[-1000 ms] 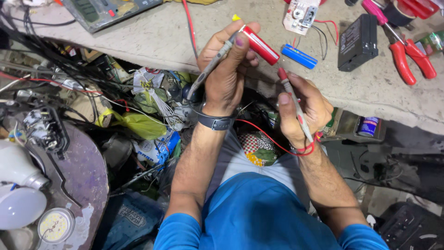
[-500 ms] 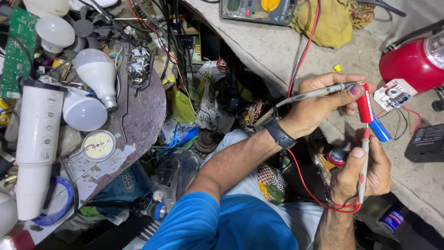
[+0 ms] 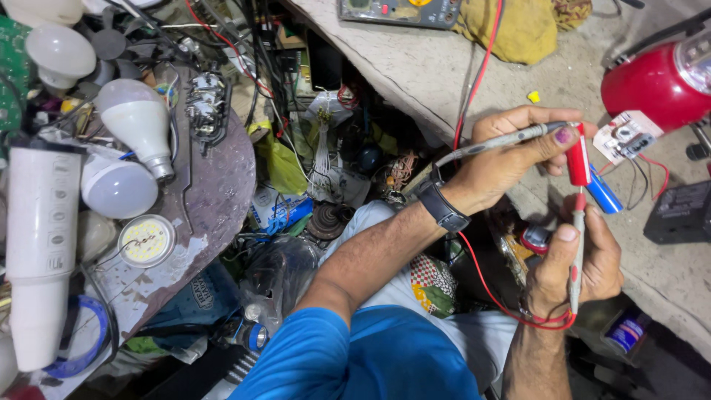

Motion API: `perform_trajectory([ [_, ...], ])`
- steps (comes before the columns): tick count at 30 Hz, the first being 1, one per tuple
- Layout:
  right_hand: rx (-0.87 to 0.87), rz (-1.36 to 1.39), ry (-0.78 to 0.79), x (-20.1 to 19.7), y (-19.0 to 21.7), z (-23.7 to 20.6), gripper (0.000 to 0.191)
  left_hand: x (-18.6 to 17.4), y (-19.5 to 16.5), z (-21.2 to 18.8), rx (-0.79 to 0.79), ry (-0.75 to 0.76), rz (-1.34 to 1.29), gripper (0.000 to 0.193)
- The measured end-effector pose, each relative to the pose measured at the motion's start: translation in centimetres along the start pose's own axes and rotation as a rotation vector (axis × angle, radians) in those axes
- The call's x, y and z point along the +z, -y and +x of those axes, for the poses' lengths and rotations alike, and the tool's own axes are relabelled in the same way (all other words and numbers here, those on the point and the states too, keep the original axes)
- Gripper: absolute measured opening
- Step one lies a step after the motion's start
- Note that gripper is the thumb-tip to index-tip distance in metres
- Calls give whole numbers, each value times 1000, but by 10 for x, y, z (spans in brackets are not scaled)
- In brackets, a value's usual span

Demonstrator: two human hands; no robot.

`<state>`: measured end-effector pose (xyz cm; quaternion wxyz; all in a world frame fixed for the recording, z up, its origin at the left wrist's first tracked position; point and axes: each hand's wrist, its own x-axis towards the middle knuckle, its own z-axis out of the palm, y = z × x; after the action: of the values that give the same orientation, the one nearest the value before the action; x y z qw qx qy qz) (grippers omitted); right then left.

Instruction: The person sits on the floor and works on a blue cylindrical battery. They use a multimeter to test the battery terminals, then use pliers to strip and adjust wires connected to the battery. The person repeatedly handles the battery and tools on a cluttered workbench.

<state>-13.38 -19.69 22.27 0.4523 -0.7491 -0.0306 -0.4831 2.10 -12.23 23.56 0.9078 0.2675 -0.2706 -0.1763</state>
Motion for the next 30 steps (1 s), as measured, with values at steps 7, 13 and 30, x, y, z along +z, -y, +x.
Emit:
perform_trajectory([
  [7,-8,242,-207,-6,-5,-4,44,0,-1,-16,26,33,-13,28],
  [13,-41,-253,-58,-18,13,-2,33,19,-11,-64,-26,65,113,25],
  [30,-26,-420,-200,-77,11,-7,33,-28,-64,-121,328,878,1622,39],
])
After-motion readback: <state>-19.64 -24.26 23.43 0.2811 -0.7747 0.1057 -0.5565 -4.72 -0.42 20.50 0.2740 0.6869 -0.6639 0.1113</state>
